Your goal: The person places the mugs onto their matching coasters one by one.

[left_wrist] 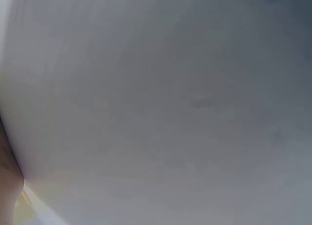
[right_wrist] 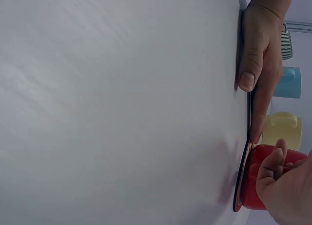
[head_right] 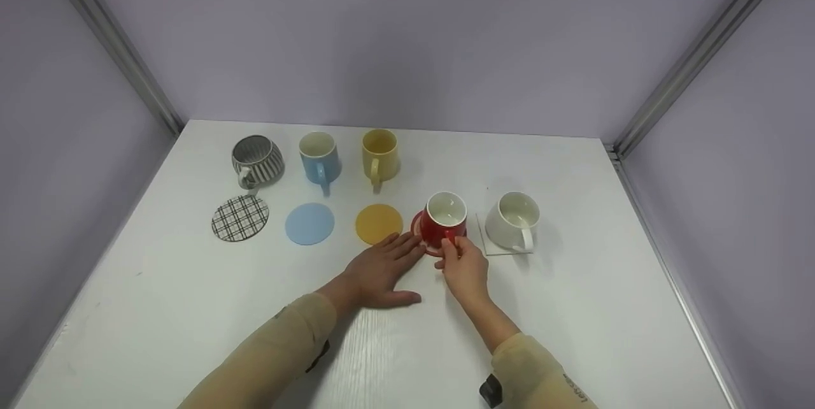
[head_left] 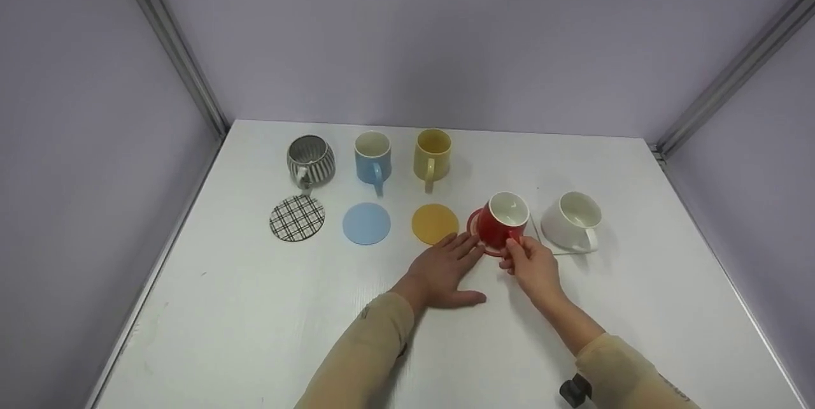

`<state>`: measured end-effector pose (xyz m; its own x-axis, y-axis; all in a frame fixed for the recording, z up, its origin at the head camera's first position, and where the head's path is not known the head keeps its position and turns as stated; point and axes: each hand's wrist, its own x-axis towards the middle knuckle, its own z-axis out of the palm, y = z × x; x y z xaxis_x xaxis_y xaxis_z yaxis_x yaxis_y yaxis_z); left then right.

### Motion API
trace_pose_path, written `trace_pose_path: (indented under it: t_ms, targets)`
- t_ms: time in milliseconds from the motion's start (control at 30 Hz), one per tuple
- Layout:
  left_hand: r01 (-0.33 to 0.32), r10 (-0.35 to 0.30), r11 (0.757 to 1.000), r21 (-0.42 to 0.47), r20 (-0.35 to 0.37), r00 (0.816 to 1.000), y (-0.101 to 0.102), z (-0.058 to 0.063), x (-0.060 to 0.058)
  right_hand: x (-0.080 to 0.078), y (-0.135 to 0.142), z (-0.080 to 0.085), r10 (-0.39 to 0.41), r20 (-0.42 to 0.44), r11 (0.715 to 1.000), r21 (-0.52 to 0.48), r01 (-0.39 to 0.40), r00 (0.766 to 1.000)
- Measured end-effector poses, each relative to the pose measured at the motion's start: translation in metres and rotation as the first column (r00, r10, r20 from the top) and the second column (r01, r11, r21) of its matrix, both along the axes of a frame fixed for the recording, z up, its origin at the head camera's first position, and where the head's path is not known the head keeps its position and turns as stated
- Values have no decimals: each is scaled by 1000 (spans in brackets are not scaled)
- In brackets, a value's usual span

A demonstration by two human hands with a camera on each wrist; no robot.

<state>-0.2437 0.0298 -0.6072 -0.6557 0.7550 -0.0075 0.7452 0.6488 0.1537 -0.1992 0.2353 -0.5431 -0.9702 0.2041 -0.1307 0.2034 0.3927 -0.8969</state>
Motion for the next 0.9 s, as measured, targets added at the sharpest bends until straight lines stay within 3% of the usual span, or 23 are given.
trace_pose_path:
  t_ms: [433,700,900]
  targets:
    - [2,-2,1000,-11,6,1000,0,3,2,0,4,0,16,-44,985,173,-8,999]
    - [-26,24,998,51,44,999,-7,8,5,2,6,3,7,1,987,159,-7,1000]
    - [-45,40,995,92,53,998,-26,17,3,3,8,7,21,18,987,158,-23,1000]
